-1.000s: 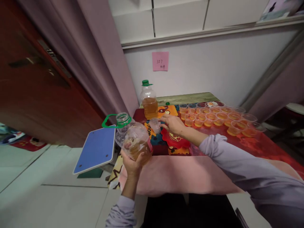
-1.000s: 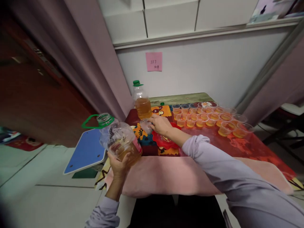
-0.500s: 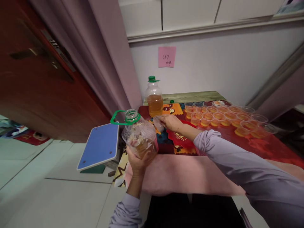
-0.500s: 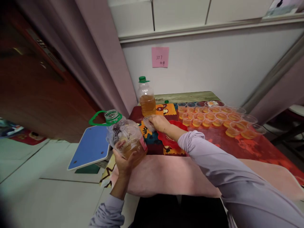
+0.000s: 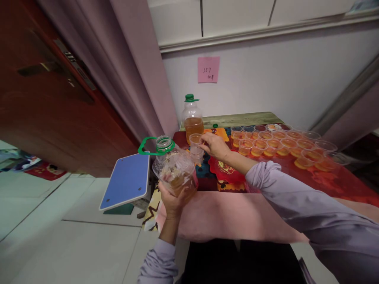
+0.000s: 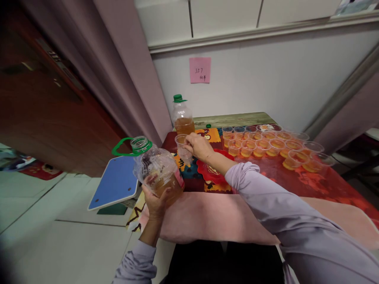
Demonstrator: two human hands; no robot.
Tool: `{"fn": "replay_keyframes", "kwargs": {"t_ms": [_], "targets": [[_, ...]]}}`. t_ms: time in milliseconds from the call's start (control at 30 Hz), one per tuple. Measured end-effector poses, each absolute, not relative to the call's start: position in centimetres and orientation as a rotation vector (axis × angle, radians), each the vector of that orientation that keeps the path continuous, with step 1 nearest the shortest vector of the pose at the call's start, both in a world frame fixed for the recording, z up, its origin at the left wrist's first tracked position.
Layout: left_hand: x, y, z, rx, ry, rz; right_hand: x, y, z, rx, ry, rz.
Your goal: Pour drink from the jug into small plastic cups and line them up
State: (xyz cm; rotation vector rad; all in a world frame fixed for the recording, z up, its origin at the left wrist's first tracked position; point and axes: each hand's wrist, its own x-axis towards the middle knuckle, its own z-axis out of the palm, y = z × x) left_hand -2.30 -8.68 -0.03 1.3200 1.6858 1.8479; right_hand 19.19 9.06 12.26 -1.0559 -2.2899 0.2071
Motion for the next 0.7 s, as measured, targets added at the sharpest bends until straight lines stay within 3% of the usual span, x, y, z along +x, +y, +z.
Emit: {"fn": "replay_keyframes", "kwargs": {"t_ms": [200,500,700], "targets": [[-2.5,-8.5,-0.3,1.343,1.708,1.864,26.5,6.9,12.8,-0.994,-2.094,0.018],[-2.6,-7.8,-1.1,1.334,1.744,1.894,31.9,3.8,2.7,-1.409,-2.284,0.130],[-3.1,-8.1,0.2,1.374,1.760,1.873,32.7,2.6,3.5,-1.327,-2.146,0.146]]}}
